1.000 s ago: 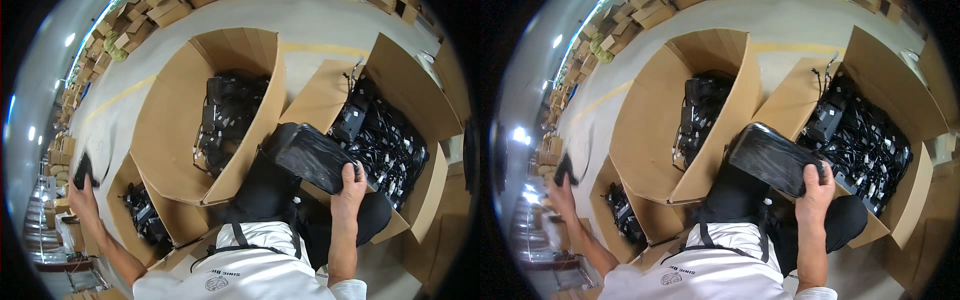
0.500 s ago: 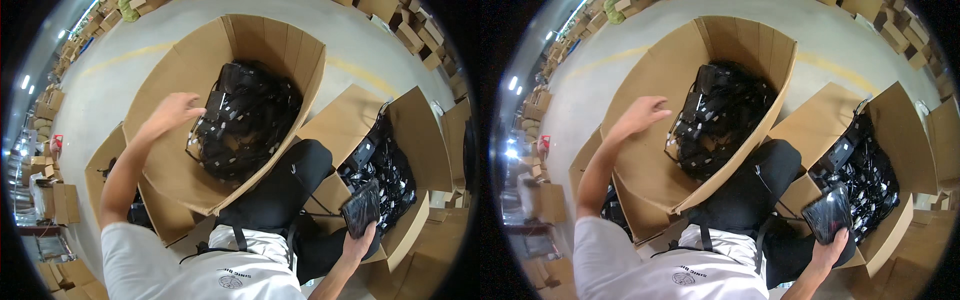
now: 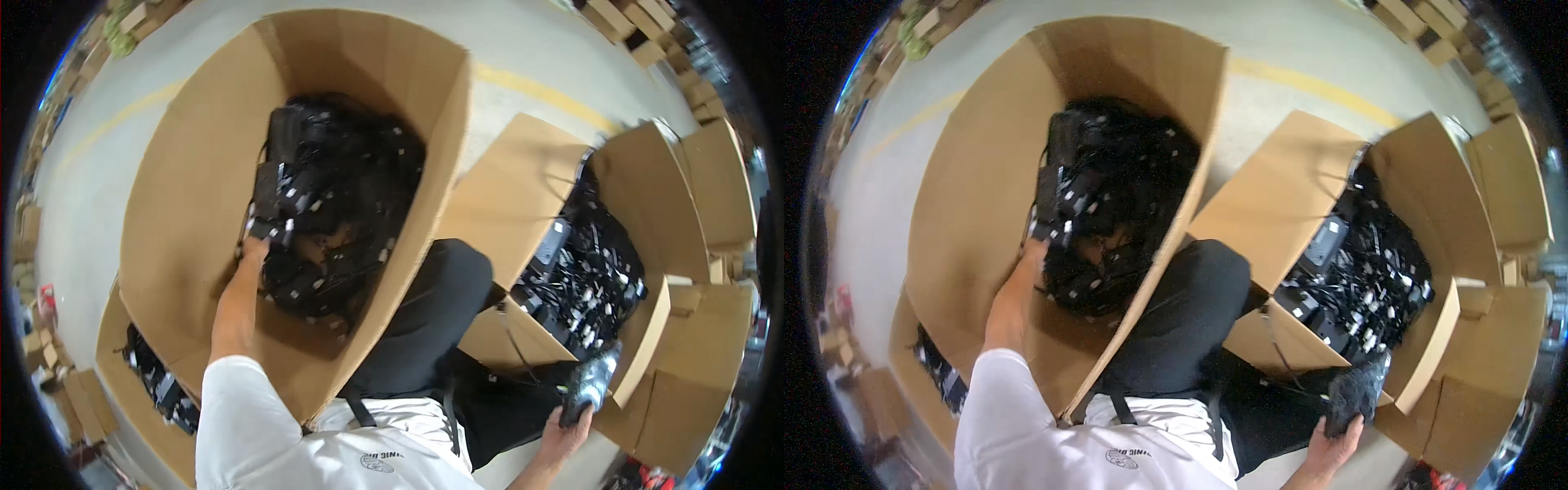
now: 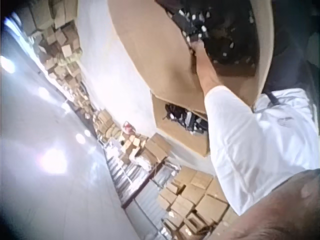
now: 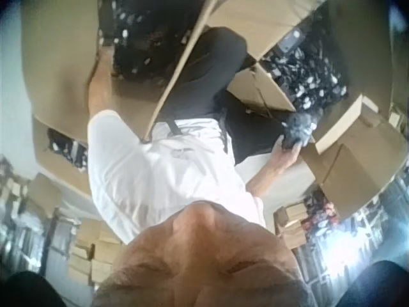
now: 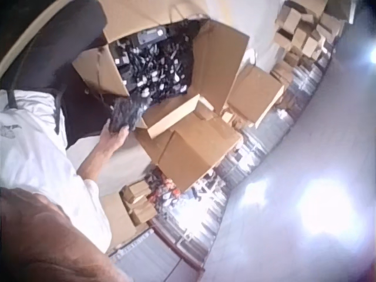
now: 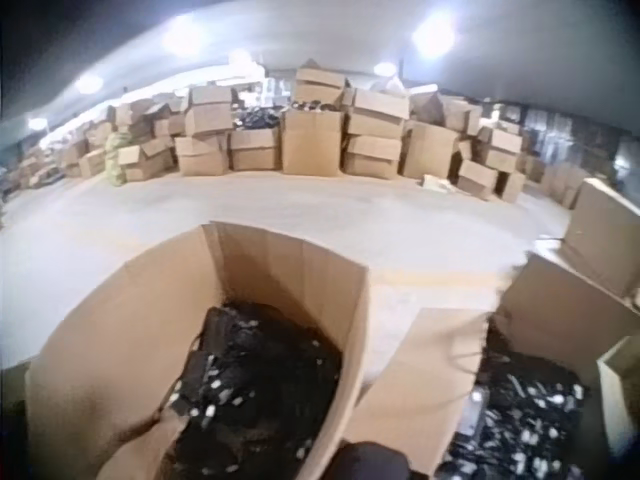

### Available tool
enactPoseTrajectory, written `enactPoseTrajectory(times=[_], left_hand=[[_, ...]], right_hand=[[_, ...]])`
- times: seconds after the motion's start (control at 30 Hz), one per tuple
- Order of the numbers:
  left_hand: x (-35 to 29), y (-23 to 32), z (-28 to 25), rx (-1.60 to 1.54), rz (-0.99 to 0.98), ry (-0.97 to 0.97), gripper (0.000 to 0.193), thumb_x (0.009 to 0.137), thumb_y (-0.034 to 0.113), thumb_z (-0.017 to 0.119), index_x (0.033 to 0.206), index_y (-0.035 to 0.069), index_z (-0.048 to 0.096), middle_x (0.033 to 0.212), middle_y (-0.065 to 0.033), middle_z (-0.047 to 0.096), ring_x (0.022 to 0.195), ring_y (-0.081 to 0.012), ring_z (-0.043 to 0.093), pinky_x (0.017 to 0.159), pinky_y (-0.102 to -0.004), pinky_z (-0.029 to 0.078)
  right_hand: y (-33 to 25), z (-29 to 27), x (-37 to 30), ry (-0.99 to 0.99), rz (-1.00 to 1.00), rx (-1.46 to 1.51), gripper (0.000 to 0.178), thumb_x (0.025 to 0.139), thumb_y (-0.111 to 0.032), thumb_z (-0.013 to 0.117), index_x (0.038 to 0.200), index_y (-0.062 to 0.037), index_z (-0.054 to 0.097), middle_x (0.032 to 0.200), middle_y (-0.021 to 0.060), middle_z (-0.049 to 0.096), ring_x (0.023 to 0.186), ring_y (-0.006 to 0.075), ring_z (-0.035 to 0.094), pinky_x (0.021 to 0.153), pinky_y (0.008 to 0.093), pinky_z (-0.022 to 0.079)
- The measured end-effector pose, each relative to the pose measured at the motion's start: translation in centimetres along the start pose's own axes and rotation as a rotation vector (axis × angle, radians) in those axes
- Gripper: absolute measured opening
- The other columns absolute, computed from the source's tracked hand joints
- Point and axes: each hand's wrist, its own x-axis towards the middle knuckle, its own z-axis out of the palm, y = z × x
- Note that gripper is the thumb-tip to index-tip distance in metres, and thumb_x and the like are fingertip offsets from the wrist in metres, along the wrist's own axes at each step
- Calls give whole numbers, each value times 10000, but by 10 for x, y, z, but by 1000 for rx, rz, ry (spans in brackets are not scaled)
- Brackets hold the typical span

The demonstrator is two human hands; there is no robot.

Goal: The person sits on the floor between two large cardboard boxes filled with black electronic devices. They repeatedly pick up a device from the right box, inspect it by turning it over in their hands, and place it into the left box. The process is continuous and repetitive throughout the clip.

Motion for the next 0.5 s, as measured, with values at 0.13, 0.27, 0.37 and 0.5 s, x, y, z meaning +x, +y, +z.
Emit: enactPoseTrajectory(times=[0.13, 0.27, 0.37, 0.5], left_hand=[[10, 24, 17, -383, -133, 72, 481, 779, 213, 771, 1206, 28, 647, 1082, -154, 716, 1014, -303, 686, 888, -409, 551], [10, 54, -30, -255, 176, -198, 365, 790, 130, 705, 1134, 23, 643, 994, -141, 698, 887, -275, 682, 745, -397, 558], [-10, 110, -79, -306, 315, -374, 286, 798, 67, 655, 1080, 20, 641, 928, -131, 685, 793, -253, 679, 638, -387, 563], [-87, 183, -216, -527, 697, -500, 234, 818, 33, 597, 1044, -2, 644, 860, -130, 682, 688, -239, 684, 557, -377, 583]], right_hand=[[2, 81, -6, -358, -98, -47, 493, 908, -187, 670, 1337, 19, 545, 1294, 189, 632, 1165, 334, 647, 1001, 519, 539], [1, 116, 0, -391, 167, -31, 375, 917, -77, 628, 1276, 23, 586, 1218, 153, 677, 1091, 296, 676, 989, 479, 544], [21, 128, 6, -435, 193, 39, 375, 988, -161, 652, 1304, 14, 550, 1261, 124, 648, 1140, 258, 646, 1023, 434, 522], [35, 147, 2, -696, -139, -53, 460, 1045, -241, 605, 1397, 21, 464, 1271, 56, 594, 1167, 128, 542, 1047, 314, 441]])
